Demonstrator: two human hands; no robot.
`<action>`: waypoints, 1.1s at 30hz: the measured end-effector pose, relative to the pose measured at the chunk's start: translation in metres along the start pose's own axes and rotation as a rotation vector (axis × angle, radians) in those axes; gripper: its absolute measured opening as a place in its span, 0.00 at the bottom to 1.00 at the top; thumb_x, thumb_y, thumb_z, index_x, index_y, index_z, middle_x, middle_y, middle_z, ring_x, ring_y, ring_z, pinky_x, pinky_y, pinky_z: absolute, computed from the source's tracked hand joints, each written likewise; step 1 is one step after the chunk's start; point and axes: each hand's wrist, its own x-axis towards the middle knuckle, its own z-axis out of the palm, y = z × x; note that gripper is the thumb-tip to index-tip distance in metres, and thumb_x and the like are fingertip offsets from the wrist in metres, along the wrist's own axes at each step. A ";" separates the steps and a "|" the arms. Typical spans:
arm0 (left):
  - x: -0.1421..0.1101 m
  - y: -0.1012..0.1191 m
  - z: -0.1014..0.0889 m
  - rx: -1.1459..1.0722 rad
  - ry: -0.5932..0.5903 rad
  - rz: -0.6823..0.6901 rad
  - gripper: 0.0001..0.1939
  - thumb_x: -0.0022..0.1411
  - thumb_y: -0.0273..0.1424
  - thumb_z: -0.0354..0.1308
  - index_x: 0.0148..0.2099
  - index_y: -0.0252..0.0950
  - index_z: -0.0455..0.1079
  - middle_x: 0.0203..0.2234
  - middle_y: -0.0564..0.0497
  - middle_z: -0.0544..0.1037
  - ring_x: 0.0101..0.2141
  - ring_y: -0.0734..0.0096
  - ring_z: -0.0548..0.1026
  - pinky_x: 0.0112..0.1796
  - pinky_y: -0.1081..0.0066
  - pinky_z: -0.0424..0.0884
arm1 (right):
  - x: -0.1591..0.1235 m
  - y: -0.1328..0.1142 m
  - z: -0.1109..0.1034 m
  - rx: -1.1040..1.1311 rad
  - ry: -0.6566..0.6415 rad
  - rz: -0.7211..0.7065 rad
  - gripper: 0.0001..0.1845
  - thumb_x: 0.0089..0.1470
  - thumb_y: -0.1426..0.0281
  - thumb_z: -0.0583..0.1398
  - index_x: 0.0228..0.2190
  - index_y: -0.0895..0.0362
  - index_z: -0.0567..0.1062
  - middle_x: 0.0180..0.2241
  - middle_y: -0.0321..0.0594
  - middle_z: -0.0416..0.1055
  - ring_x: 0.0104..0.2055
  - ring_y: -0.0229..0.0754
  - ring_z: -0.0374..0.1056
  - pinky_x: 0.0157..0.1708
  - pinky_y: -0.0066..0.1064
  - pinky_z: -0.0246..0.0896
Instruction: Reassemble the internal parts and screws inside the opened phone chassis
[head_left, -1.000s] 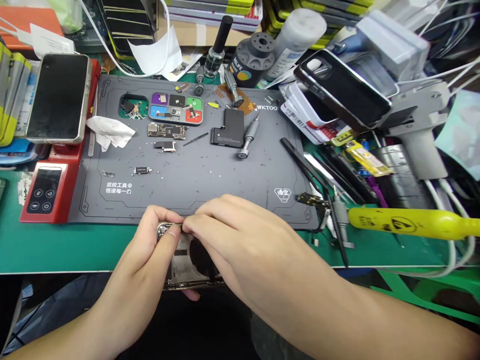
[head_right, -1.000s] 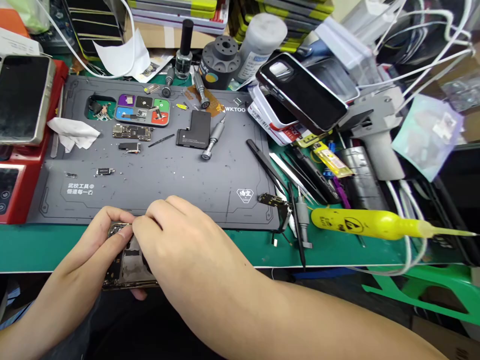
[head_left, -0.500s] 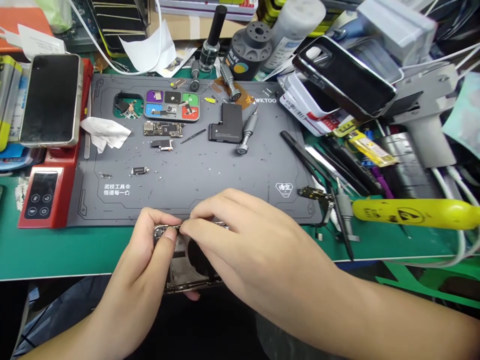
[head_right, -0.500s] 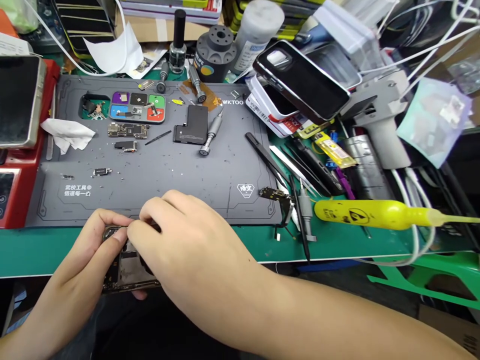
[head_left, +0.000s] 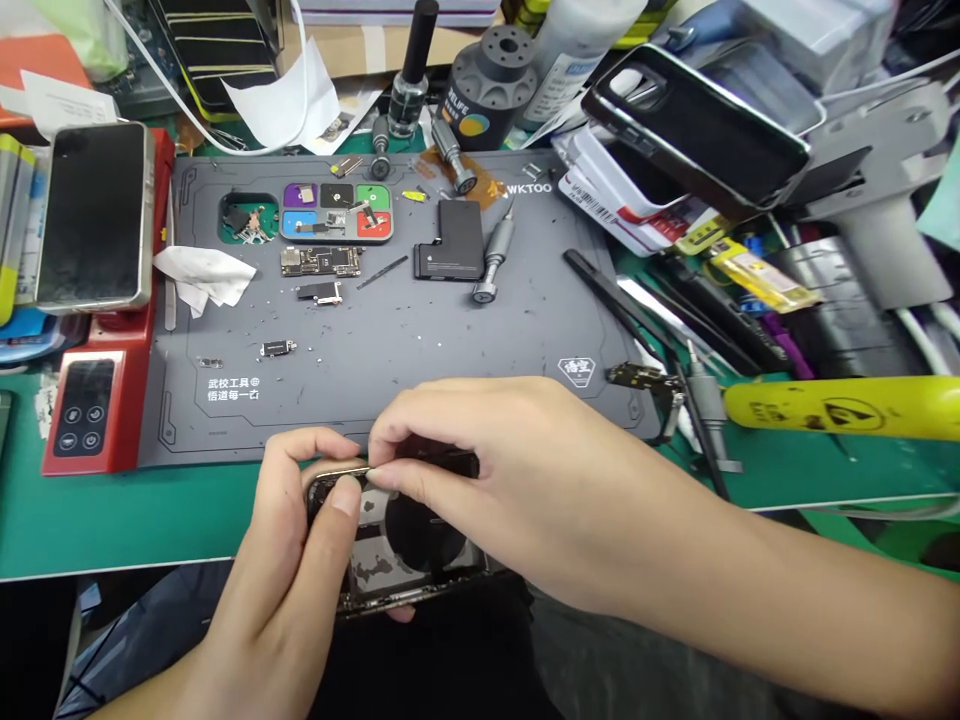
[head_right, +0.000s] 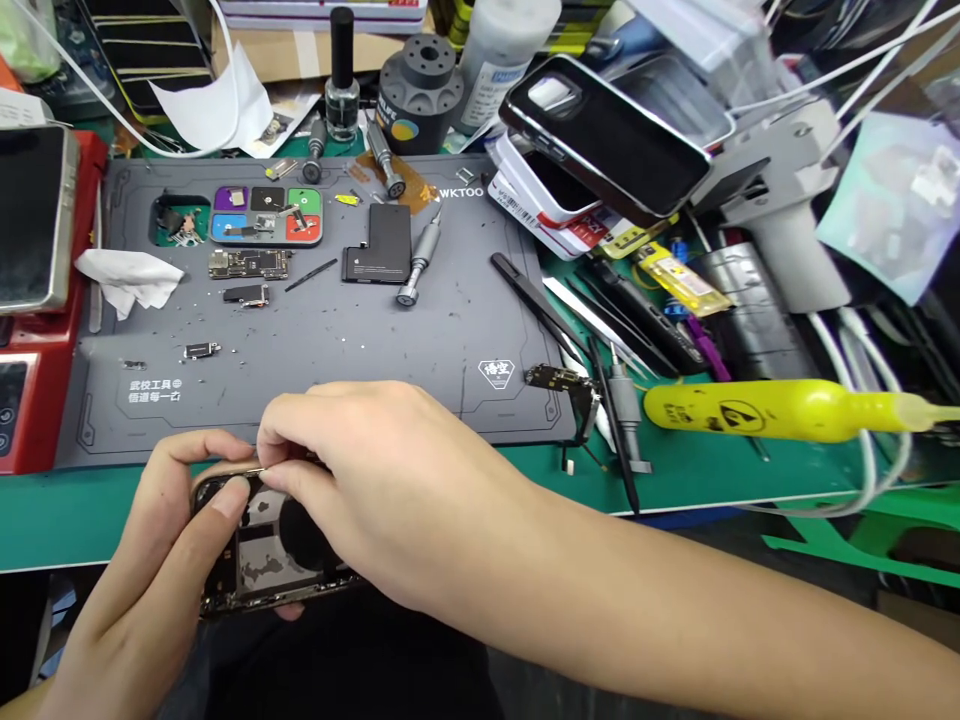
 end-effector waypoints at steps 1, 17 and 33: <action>-0.002 0.001 0.001 -0.003 -0.004 -0.007 0.17 0.78 0.49 0.66 0.59 0.49 0.70 0.41 0.56 0.85 0.31 0.69 0.85 0.32 0.71 0.88 | 0.001 -0.001 -0.001 -0.001 -0.001 0.004 0.12 0.68 0.80 0.71 0.34 0.52 0.83 0.32 0.22 0.83 0.30 0.30 0.72 0.31 0.25 0.60; -0.005 0.015 -0.012 0.116 0.023 -0.033 0.38 0.68 0.52 0.76 0.71 0.55 0.64 0.28 0.62 0.84 0.31 0.68 0.84 0.34 0.75 0.81 | 0.005 -0.011 -0.014 0.252 -0.170 0.313 0.09 0.70 0.71 0.70 0.38 0.47 0.89 0.36 0.26 0.89 0.36 0.38 0.82 0.32 0.31 0.69; 0.023 -0.005 -0.011 0.280 0.200 0.274 0.19 0.63 0.53 0.79 0.47 0.49 0.83 0.36 0.57 0.89 0.32 0.70 0.87 0.31 0.80 0.82 | -0.017 -0.006 0.013 0.708 -0.100 0.509 0.05 0.65 0.69 0.73 0.37 0.51 0.83 0.34 0.28 0.81 0.37 0.35 0.75 0.40 0.27 0.72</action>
